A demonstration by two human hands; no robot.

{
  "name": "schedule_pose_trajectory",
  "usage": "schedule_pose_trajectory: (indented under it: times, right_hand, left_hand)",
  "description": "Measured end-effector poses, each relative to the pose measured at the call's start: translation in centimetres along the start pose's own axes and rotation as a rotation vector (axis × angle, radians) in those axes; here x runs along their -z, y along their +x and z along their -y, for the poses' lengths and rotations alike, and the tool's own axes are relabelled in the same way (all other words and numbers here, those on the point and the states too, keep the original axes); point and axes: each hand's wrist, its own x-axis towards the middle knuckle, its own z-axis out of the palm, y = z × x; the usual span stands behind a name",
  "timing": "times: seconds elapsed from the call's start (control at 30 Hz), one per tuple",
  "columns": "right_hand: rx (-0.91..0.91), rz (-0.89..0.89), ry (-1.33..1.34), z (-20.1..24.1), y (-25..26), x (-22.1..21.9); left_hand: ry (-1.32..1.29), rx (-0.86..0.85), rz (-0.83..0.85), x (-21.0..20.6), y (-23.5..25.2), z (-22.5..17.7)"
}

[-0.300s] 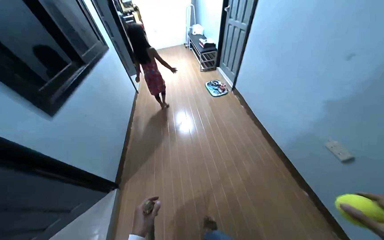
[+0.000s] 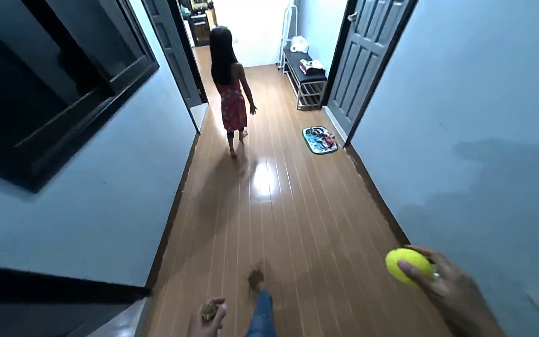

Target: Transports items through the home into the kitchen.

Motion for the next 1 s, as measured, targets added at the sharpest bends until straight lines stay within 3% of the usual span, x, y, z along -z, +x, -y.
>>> schedule_pose_trajectory:
  times: [0.07, 0.17, 0.37, 0.5, 0.6, 0.7, 0.87, 1.0]
  right_hand:
    - [-0.006, -0.015, 0.207, 1.4, 6.0, -4.7]
    - [-0.175, 0.099, 0.543, 4.3, 13.8, -10.0]
    - [-0.488, 0.102, 0.863, 7.7, 29.9, -15.2]
    - [-0.576, 0.044, 1.132, 6.5, 39.4, -16.4]
    - [-0.689, 0.041, 1.4, 2.9, 47.5, -18.2]
    - [-0.773, 0.023, 1.529, -0.4, 56.6, -19.8]
    - [-0.662, 0.049, 1.762, -2.4, 75.8, -21.4]
    - [-0.511, 0.234, 1.617, 1.0, 91.5, -22.2]
  left_hand:
    - [-0.029, 0.03, 0.028, -0.7, 5.9, -1.7]
    - [-0.086, 0.078, 0.048, -1.1, 15.6, -5.3]
    - [-0.068, -0.009, 0.168, -2.1, 35.4, -18.9]
    - [0.07, -0.182, 0.298, -3.6, 47.6, -28.8]
    - [0.163, -0.359, 0.283, -5.5, 57.8, -32.5]
    - [0.254, -0.385, 0.258, -7.3, 66.3, -36.4]
    - [0.288, -0.266, 0.237, -8.6, 79.4, -43.1]
    - [0.204, -0.127, 0.196, -8.7, 88.9, -46.0]
